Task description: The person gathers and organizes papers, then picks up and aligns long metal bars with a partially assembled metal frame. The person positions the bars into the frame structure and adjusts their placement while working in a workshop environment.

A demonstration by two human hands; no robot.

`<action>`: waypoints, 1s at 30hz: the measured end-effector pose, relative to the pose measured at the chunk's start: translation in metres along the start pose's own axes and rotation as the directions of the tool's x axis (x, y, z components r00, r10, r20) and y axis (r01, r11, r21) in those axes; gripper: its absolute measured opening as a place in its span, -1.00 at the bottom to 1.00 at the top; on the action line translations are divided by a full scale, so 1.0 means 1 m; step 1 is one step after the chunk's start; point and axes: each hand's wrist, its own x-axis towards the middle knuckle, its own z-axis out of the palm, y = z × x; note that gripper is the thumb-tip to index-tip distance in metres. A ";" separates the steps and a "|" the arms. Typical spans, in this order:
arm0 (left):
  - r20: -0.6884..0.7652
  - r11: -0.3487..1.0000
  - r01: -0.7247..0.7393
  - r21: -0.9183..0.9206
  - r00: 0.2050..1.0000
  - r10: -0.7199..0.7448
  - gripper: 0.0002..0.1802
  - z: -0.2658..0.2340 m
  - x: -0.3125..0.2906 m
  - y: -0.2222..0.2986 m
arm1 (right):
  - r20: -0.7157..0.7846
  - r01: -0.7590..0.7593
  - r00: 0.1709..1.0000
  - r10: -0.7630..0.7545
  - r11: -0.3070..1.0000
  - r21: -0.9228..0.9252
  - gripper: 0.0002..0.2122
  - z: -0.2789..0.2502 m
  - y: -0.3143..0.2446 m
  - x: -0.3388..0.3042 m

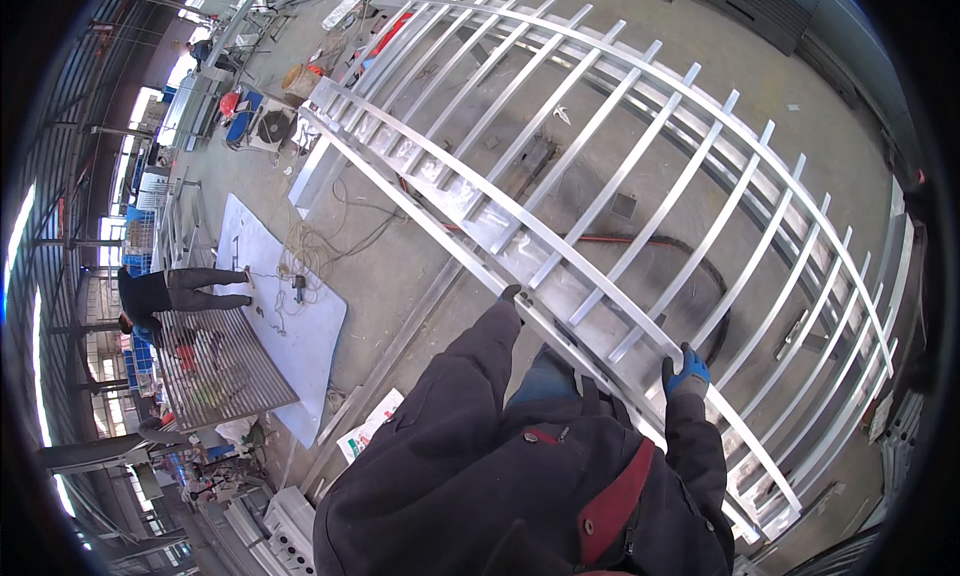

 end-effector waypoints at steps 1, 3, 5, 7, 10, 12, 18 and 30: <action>0.007 1.000 0.000 0.001 1.000 0.000 -0.60 0.000 0.000 0.002 | 0.005 0.052 0.999 -0.052 0.998 -0.023 -0.47 0.002 -0.011 0.011; 0.011 1.000 0.010 -0.012 1.000 -0.010 -0.60 -0.001 0.002 0.007 | -0.015 0.140 0.990 -0.141 0.988 -0.071 -0.45 0.011 -0.034 0.030; 0.010 0.999 0.027 -0.026 1.000 -0.027 -0.60 -0.003 0.005 0.011 | -0.037 0.206 0.977 -0.212 0.970 -0.128 -0.43 0.026 -0.056 0.052; 0.016 0.998 0.037 -0.044 0.999 -0.036 -0.60 -0.005 0.008 0.016 | 0.045 0.193 0.981 -0.188 0.965 -0.177 -0.42 0.040 -0.077 0.072; 0.028 0.996 0.066 -0.066 0.998 -0.064 -0.60 -0.005 0.014 0.023 | 0.159 0.194 0.975 -0.155 0.944 -0.266 -0.40 0.053 -0.105 0.094; 0.036 0.993 0.083 -0.081 0.996 -0.080 -0.60 -0.004 0.017 0.029 | 0.296 0.167 0.953 -0.062 0.924 -0.343 -0.38 0.057 -0.118 0.104; 0.060 0.987 0.118 -0.111 0.992 -0.112 -0.60 0.003 0.021 0.039 | 0.438 0.236 0.898 -0.046 0.890 -0.390 -0.39 0.060 -0.139 0.120; 0.081 0.985 0.127 -0.116 0.990 -0.118 -0.60 0.012 0.027 0.044 | 0.521 0.176 0.854 0.018 0.930 -0.321 -0.39 0.080 -0.143 0.136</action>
